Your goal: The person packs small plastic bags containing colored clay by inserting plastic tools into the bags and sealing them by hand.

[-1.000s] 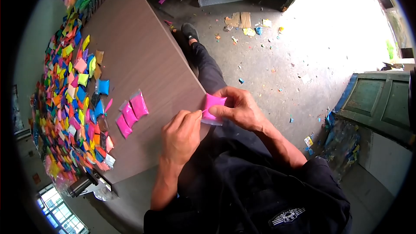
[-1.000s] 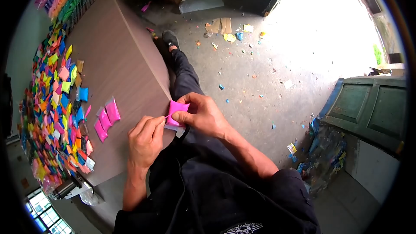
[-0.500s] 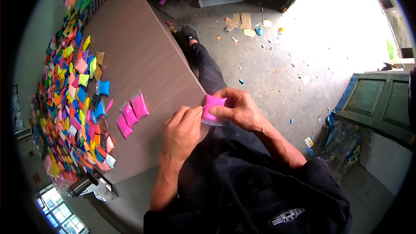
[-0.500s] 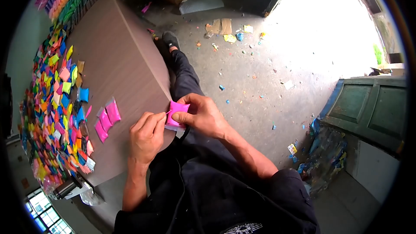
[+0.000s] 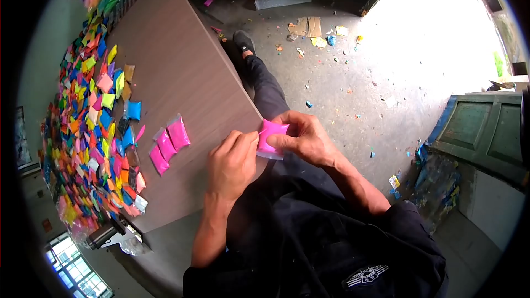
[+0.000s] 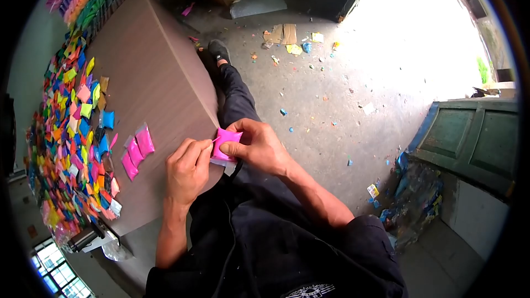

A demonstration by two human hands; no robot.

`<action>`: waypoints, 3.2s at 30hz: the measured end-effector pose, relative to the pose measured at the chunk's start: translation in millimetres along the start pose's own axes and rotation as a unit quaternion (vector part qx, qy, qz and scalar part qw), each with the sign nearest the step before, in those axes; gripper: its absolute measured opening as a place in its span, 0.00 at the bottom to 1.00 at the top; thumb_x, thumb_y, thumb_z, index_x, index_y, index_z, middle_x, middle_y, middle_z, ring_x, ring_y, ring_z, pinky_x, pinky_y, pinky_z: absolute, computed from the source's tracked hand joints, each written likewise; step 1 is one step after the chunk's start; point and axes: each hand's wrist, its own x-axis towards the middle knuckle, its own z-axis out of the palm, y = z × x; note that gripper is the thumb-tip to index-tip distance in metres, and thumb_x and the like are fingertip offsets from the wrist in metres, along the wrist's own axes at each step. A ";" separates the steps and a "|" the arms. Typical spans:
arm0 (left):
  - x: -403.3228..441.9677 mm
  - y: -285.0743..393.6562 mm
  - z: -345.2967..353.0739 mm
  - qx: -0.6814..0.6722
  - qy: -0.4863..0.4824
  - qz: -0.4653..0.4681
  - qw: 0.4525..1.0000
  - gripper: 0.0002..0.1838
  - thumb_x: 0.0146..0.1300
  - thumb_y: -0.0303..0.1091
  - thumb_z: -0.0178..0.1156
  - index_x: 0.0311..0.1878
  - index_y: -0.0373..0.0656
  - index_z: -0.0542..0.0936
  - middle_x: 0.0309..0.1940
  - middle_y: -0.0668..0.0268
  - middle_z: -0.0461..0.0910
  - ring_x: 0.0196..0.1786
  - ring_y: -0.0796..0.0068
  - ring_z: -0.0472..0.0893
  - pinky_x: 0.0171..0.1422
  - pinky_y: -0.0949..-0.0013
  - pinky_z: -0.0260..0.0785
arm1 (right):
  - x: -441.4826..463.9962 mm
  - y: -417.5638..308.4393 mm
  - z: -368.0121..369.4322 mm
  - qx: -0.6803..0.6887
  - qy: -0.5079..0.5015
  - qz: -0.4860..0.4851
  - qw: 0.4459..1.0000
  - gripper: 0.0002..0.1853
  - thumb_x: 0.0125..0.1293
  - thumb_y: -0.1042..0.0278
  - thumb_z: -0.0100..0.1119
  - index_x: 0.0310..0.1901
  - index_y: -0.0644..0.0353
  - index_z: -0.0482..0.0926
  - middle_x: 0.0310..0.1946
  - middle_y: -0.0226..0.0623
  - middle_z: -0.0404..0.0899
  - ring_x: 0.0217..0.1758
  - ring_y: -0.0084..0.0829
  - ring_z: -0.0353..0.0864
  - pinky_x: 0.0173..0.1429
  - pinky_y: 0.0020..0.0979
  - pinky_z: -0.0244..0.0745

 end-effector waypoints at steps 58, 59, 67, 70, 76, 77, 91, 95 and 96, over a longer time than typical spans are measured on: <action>130.6 -64.7 -52.5 0.269 -0.075 0.050 0.959 0.10 0.68 0.32 0.65 0.32 0.36 0.82 0.30 0.49 0.85 0.34 0.44 0.86 0.40 0.47 0.77 | -1.3 -6.3 0.0 -0.064 0.014 0.002 0.998 0.19 0.64 0.65 0.80 0.50 0.65 0.84 0.37 0.29 0.86 0.38 0.18 0.82 0.45 0.26 0.78; 131.7 -60.1 -58.1 0.182 -0.084 -0.018 0.980 0.09 0.67 0.32 0.68 0.33 0.36 0.83 0.26 0.54 0.84 0.30 0.58 0.84 0.36 0.56 0.74 | -0.3 -4.7 -0.2 -0.066 0.013 -0.002 0.998 0.19 0.64 0.64 0.81 0.50 0.65 0.84 0.37 0.29 0.86 0.38 0.18 0.82 0.44 0.26 0.78; 126.1 -83.1 -34.8 -0.013 -0.117 -0.101 0.988 0.08 0.65 0.30 0.70 0.34 0.36 0.83 0.20 0.73 0.77 0.26 0.86 0.73 0.31 0.71 0.67 | -1.0 -7.4 0.3 -0.074 0.017 0.007 0.997 0.18 0.64 0.65 0.80 0.49 0.65 0.84 0.36 0.28 0.85 0.39 0.18 0.82 0.45 0.27 0.78; 131.6 -74.7 -48.7 0.069 -0.100 -0.098 0.988 0.08 0.66 0.30 0.70 0.34 0.35 0.82 0.21 0.76 0.77 0.26 0.87 0.73 0.30 0.73 0.65 | -1.5 -4.8 0.7 -0.079 0.018 0.003 0.997 0.18 0.64 0.66 0.80 0.49 0.64 0.84 0.36 0.29 0.85 0.39 0.18 0.82 0.45 0.27 0.78; 116.6 -77.6 -38.6 -0.046 -0.141 -0.139 0.979 0.09 0.67 0.32 0.69 0.34 0.35 0.84 0.22 0.59 0.82 0.23 0.70 0.79 0.33 0.65 0.71 | -5.4 -12.6 3.8 -0.076 0.019 0.019 0.997 0.19 0.64 0.65 0.79 0.51 0.65 0.84 0.37 0.29 0.85 0.40 0.19 0.82 0.47 0.27 0.78; 115.1 -77.7 -42.3 -0.012 -0.125 -0.134 0.983 0.09 0.66 0.32 0.69 0.35 0.35 0.85 0.23 0.61 0.83 0.24 0.73 0.79 0.33 0.66 0.71 | -5.7 -14.2 4.6 -0.081 0.022 0.025 0.996 0.19 0.64 0.66 0.78 0.52 0.65 0.83 0.38 0.30 0.85 0.41 0.19 0.82 0.47 0.27 0.79; 18.9 -9.1 -5.2 -0.160 -0.080 -0.089 0.980 0.05 0.68 0.27 0.69 0.37 0.37 0.84 0.30 0.60 0.84 0.29 0.65 0.83 0.35 0.63 0.74 | -11.3 -4.8 10.1 -0.024 0.045 0.002 0.999 0.21 0.67 0.70 0.74 0.57 0.71 0.80 0.44 0.36 0.87 0.46 0.23 0.86 0.51 0.30 0.83; 25.3 -11.6 -1.9 -0.081 -0.023 -0.033 0.996 0.04 0.67 0.26 0.68 0.37 0.38 0.84 0.31 0.56 0.83 0.32 0.52 0.83 0.36 0.55 0.75 | -9.6 -6.2 8.2 -0.023 0.037 0.019 0.999 0.20 0.69 0.70 0.74 0.57 0.71 0.80 0.44 0.37 0.88 0.47 0.24 0.86 0.53 0.29 0.82; 25.8 -12.2 -2.1 -0.066 -0.017 -0.033 0.997 0.04 0.67 0.26 0.68 0.36 0.38 0.84 0.31 0.56 0.83 0.33 0.49 0.83 0.37 0.53 0.75 | -9.3 -6.6 8.6 -0.025 0.036 0.019 0.999 0.20 0.69 0.70 0.74 0.57 0.71 0.80 0.44 0.37 0.88 0.47 0.24 0.86 0.53 0.29 0.82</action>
